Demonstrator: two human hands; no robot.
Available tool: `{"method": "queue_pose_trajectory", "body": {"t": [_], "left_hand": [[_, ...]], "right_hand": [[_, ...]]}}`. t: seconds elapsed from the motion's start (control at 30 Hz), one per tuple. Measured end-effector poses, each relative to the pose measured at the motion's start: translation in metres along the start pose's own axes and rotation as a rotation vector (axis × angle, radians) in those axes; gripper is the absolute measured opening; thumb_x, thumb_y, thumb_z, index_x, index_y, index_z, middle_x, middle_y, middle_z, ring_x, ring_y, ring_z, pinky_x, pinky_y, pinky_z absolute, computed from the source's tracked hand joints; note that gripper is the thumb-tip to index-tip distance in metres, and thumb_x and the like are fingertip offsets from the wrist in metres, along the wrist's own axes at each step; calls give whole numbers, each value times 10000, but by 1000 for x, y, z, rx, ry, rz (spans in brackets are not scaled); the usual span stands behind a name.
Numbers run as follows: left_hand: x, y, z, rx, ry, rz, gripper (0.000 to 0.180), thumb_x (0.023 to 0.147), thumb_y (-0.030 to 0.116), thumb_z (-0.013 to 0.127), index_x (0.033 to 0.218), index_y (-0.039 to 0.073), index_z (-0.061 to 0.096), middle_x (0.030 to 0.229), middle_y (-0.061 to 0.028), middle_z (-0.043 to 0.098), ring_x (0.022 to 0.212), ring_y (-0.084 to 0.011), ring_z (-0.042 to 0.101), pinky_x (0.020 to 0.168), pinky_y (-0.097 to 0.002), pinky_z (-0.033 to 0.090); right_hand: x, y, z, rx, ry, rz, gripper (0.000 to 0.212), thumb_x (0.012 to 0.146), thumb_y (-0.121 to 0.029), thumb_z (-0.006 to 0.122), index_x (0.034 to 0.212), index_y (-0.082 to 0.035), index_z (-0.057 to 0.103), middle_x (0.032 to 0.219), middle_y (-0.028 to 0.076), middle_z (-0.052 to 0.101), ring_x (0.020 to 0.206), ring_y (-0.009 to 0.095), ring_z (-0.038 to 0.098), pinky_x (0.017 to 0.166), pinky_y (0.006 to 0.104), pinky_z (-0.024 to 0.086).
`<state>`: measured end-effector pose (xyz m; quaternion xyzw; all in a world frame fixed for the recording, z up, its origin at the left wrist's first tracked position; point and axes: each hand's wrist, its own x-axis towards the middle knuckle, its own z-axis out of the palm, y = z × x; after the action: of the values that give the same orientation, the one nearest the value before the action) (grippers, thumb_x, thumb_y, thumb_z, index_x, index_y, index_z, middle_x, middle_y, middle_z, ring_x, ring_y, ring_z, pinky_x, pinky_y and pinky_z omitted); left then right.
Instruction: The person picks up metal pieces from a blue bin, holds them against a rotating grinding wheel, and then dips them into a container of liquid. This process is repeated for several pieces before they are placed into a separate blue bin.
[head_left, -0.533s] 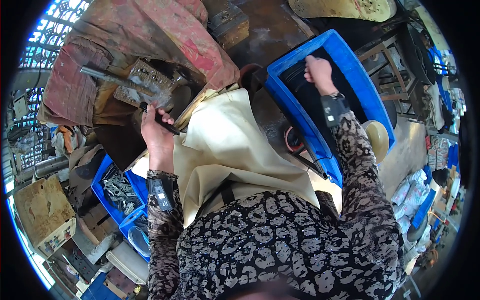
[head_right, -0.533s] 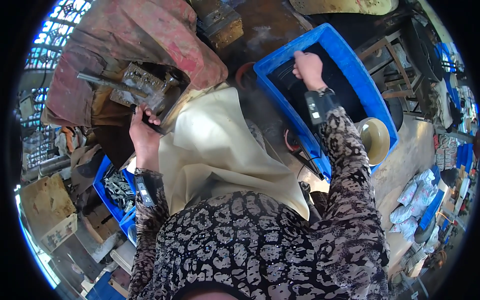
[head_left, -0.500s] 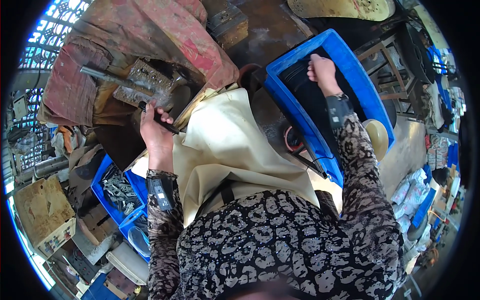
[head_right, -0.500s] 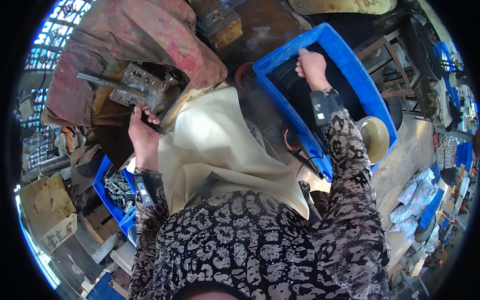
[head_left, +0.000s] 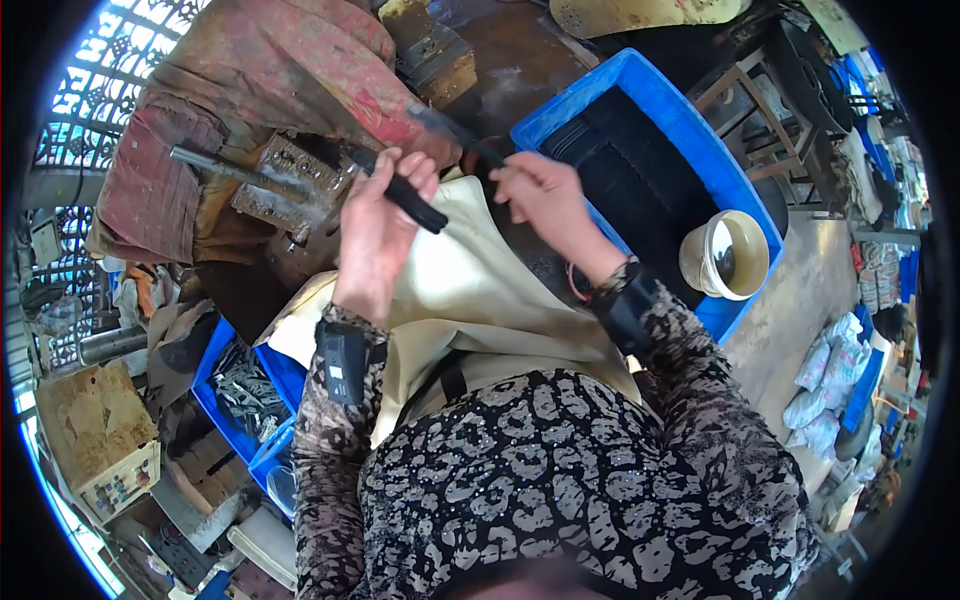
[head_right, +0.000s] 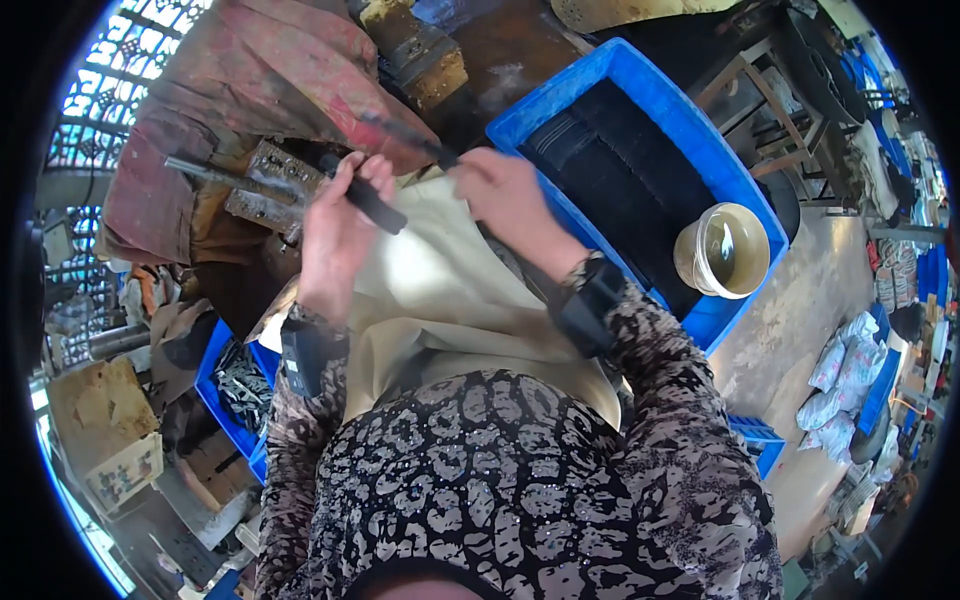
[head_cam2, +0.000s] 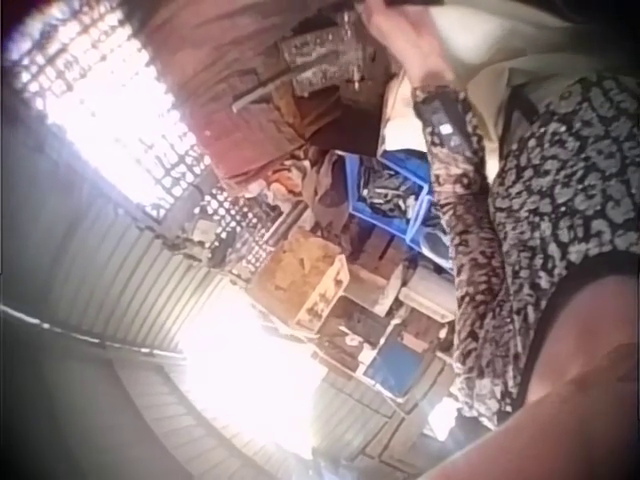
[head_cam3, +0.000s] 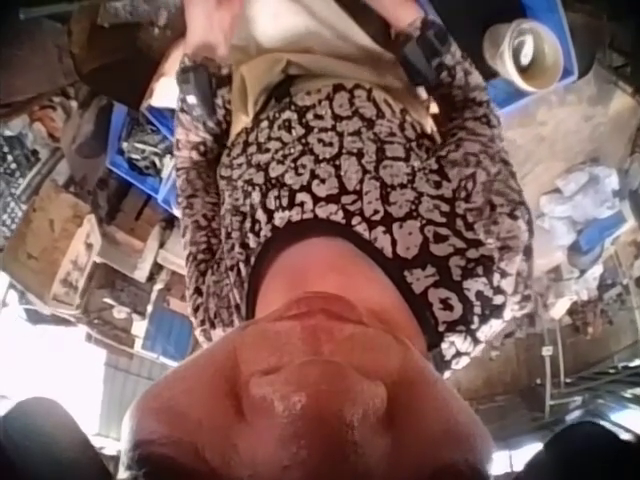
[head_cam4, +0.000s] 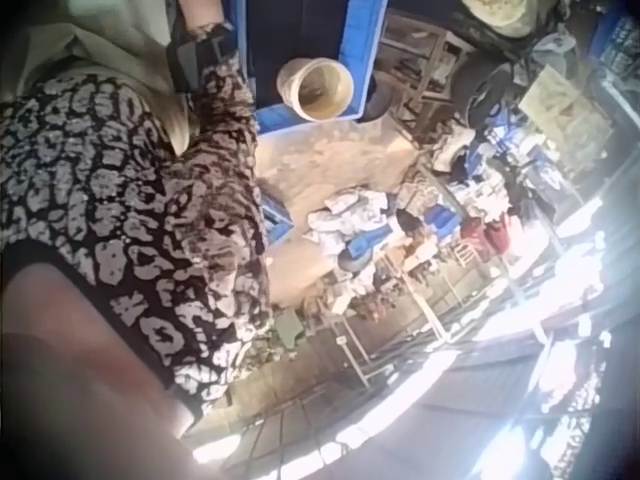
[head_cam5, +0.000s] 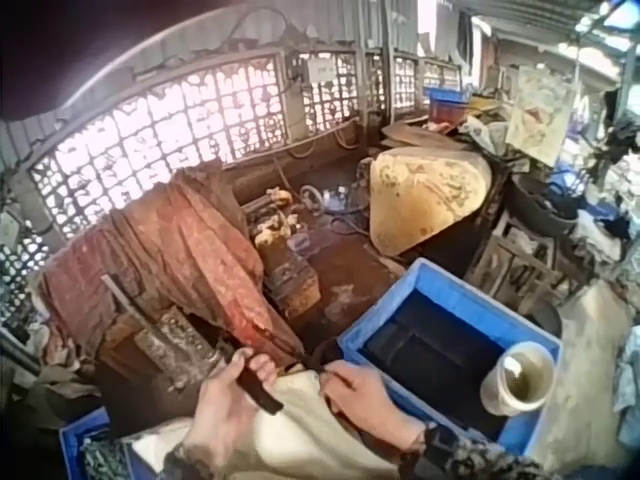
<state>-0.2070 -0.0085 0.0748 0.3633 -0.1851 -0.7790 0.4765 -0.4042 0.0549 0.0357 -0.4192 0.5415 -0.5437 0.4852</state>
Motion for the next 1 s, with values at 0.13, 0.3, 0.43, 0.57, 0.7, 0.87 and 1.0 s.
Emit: {"method": "queue_pose_trajectory", "body": {"t": [0.13, 0.3, 0.43, 0.57, 0.7, 0.87, 1.0], "left_hand": [[4, -13, -1, -102, -87, 3, 235, 1016, 235, 437, 1112, 35, 513, 1052, -144, 593, 1057, -298, 579, 963, -449, 457], [-7, -12, 0, -264, -78, -52, 322, 1023, 313, 403, 1147, 32, 501, 1123, -180, 588, 1091, -320, 562, 1023, -500, 419], [-10, -9, -7, -285, -105, -69, 335, 1012, 323, 431, 1165, 33, 497, 1158, -187, 583, 1143, -330, 538, 1027, -514, 413], [-8, -11, -12, -255, -170, -64, 350, 1002, 331, 453, 1180, 33, 493, 1176, -186, 575, 1161, -335, 528, 1031, -512, 407], [-11, -11, -10, -224, -178, -56, 329, 996, 308, 470, 1181, 38, 498, 1185, -181, 570, 1156, -335, 532, 1035, -512, 400], [-12, -11, -8, -193, -154, -66, 397, 994, 411, 450, 1174, 62, 508, 1178, -154, 564, 1109, -305, 538, 1019, -455, 399], [-11, -13, -9, -167, 16, -40, 523, 967, 558, 418, 1177, 87, 506, 1078, -95, 559, 1019, -242, 521, 960, -365, 394]], "right_hand": [[-8, 4, 23, -442, 9, -363, 80, 851, -44, 591, 899, -9, 644, 697, 101, 628, 553, 203, 588, 503, 287, 440], [-21, 1, 38, -662, 28, -490, 79, 812, -41, 620, 887, -21, 636, 738, 173, 608, 628, 348, 602, 547, 375, 470], [-24, 0, 41, -755, -28, -524, 60, 822, -55, 625, 870, -20, 633, 742, 159, 620, 647, 348, 609, 551, 377, 474], [-29, -6, 38, -791, -44, -506, 64, 827, -58, 620, 876, -20, 636, 765, 163, 625, 674, 365, 604, 560, 393, 477], [-30, 0, 38, -736, -21, -536, 84, 858, -70, 611, 905, -11, 649, 728, 126, 635, 607, 286, 618, 532, 355, 465], [-32, 3, 38, -324, -49, -134, 116, 893, -90, 604, 936, 1, 661, 673, 55, 616, 540, 137, 575, 501, 276, 428], [-34, -4, 42, -432, 44, -298, 136, 912, -103, 602, 948, 10, 668, 638, 2, 574, 538, 38, 499, 492, 212, 381]]}}
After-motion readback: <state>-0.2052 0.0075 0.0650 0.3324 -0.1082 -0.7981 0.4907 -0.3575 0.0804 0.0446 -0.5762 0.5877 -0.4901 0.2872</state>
